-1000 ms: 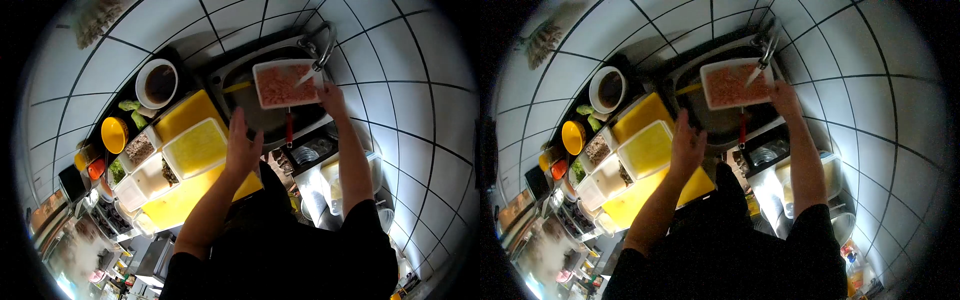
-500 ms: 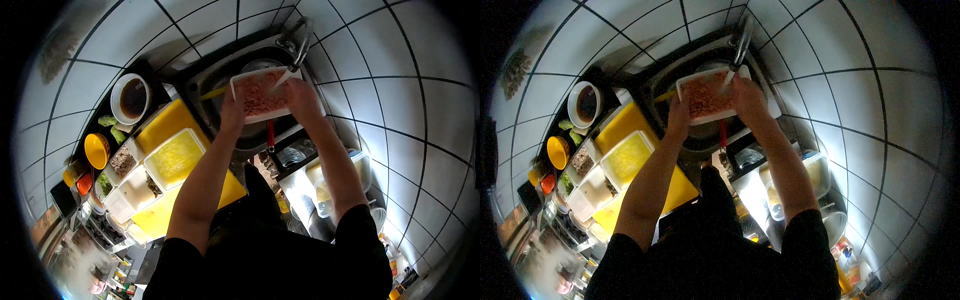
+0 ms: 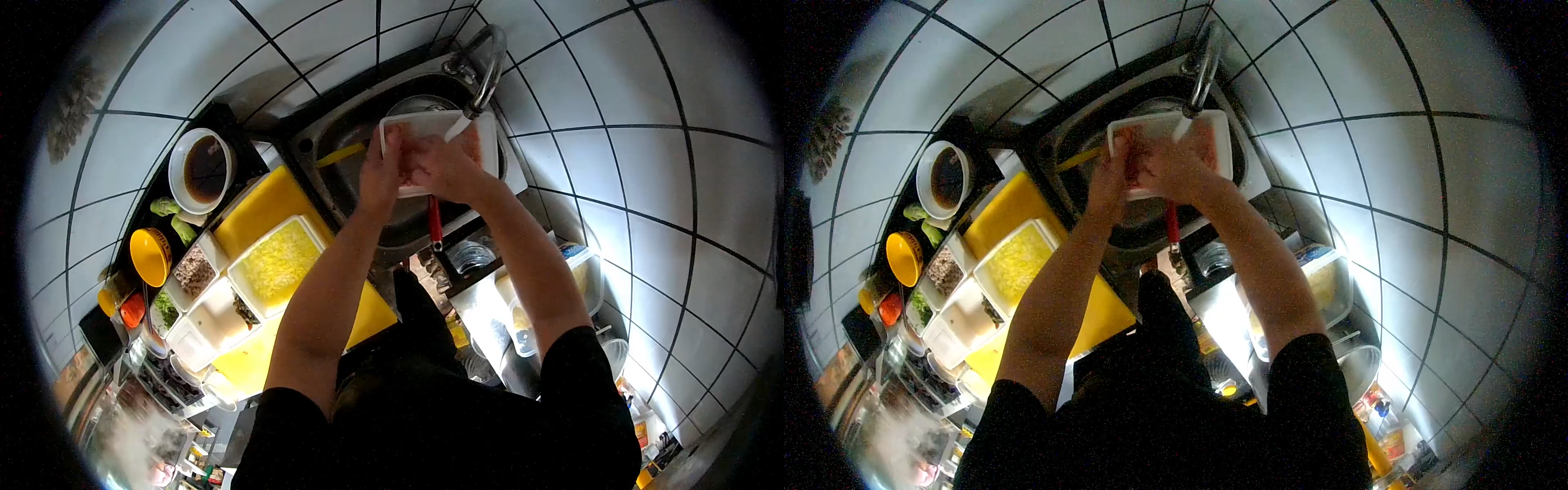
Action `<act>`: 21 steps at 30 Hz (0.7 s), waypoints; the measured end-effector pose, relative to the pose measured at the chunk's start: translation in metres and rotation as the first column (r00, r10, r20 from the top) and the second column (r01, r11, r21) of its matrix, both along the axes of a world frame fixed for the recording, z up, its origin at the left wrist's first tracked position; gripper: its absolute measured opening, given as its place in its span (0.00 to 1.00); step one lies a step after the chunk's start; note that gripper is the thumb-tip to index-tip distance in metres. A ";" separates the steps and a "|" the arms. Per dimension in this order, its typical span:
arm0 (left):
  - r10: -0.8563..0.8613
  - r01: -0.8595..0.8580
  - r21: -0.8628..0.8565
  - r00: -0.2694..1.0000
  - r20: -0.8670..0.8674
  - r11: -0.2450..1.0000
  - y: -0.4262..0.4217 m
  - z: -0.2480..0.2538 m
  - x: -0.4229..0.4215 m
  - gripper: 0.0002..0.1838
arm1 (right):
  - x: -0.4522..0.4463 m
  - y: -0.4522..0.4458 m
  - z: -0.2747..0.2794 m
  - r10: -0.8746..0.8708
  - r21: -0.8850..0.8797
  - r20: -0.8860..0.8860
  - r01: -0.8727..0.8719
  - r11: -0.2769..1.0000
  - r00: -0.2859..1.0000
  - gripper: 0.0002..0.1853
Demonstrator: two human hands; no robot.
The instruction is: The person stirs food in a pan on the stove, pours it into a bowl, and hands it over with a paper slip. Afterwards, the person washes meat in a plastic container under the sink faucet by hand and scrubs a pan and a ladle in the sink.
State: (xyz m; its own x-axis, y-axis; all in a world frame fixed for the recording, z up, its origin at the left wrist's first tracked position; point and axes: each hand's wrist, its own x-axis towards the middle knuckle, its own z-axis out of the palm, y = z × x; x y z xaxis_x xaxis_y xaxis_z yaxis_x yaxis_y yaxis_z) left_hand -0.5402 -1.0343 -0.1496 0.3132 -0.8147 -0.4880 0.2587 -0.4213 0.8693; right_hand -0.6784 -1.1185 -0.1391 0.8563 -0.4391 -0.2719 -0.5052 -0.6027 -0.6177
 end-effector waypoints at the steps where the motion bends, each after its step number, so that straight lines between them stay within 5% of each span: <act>1: -0.007 0.006 0.019 1.000 0.013 1.000 0.000 0.001 0.003 0.32 | -0.002 -0.003 0.000 0.114 0.022 -0.066 -0.113 0.993 0.991 0.19; 5: 0.057 -0.055 0.066 0.998 -0.028 0.996 0.002 -0.017 0.011 0.30 | -0.018 -0.004 0.020 0.042 -0.326 -0.151 -0.090 0.941 0.988 0.18; 10: 0.068 -0.068 0.018 0.998 -0.009 0.998 0.002 -0.007 0.010 0.29 | -0.023 -0.011 -0.005 -0.287 -0.268 -0.219 0.225 0.937 0.933 0.18; 13: 0.155 -0.150 0.053 0.981 -0.113 0.987 0.000 -0.007 0.005 0.30 | -0.023 -0.002 -0.009 -0.074 -0.437 -0.417 -0.128 0.890 0.906 0.10; 15: 0.056 -0.055 0.123 0.998 0.000 0.991 0.002 -0.011 0.006 0.31 | -0.028 -0.008 -0.036 0.030 -0.460 -0.452 -0.261 0.849 0.892 0.10; 18: -0.037 0.020 0.213 0.996 0.078 0.977 0.003 -0.004 0.003 0.33 | -0.032 -0.002 -0.061 -0.022 -0.726 -0.173 -0.112 0.679 0.985 0.09; 20: -0.024 0.014 0.213 0.999 0.043 0.977 0.004 -0.003 0.002 0.33 | -0.028 -0.003 -0.057 -0.076 -0.697 -0.102 -0.017 0.717 0.992 0.10; 21: 0.003 -0.002 0.189 1.000 -0.007 0.982 0.006 -0.005 0.000 0.33 | -0.018 -0.004 -0.021 -0.097 -0.551 -0.191 -0.025 0.834 0.977 0.10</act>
